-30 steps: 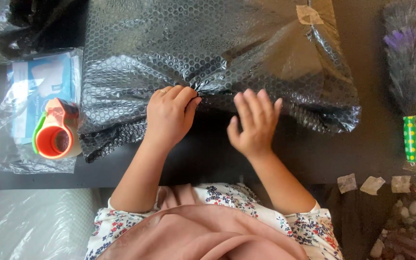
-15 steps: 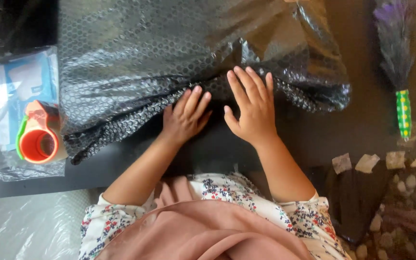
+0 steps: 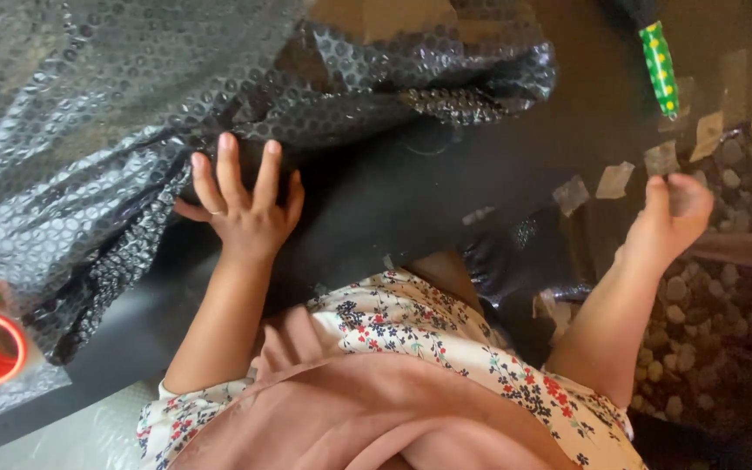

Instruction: Dusting a blue bag and wrapping it in black bubble wrap, then sealing it with tape.

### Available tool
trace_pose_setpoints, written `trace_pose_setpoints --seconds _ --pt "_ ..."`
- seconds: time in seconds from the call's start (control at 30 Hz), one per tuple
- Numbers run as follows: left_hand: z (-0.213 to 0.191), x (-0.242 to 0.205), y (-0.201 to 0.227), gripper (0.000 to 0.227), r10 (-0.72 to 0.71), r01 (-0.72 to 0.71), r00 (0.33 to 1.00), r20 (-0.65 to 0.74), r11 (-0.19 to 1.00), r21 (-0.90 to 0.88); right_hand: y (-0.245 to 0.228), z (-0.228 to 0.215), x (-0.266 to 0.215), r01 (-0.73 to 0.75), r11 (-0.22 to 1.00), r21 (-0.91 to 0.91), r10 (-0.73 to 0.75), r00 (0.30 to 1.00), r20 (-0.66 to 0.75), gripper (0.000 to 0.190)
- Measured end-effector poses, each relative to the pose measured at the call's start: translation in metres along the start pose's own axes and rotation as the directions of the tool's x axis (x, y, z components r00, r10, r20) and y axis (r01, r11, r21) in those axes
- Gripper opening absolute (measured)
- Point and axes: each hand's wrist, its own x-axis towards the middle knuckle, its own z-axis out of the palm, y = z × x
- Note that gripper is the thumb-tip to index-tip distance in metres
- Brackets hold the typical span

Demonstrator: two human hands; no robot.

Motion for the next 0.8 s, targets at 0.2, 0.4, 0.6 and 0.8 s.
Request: trace_pose_setpoints --seconds 0.2,0.4,0.6,0.8 --pt "-0.006 0.006 -0.003 0.043 0.016 -0.016 0.999 -0.033 1.0 0.017 0.052 0.0 -0.045 -0.885 0.431 0.176 0.839 0.465 0.283 0.037" --pt "-0.013 0.013 -0.005 0.045 0.04 -0.047 0.99 -0.135 0.998 -0.051 0.013 0.033 -0.056 -0.712 0.7 -0.057 0.714 0.697 0.061 0.019" --pt "-0.021 0.017 -0.006 0.046 -0.031 0.033 0.997 -0.064 0.999 0.024 0.01 0.021 -0.056 0.371 0.74 -0.561 -0.328 0.927 0.181 0.012" --pt "-0.019 0.017 -0.007 0.042 -0.019 0.012 0.992 -0.123 0.998 -0.056 -0.163 0.046 -0.06 0.748 0.649 -0.141 -0.548 0.587 0.596 0.015"
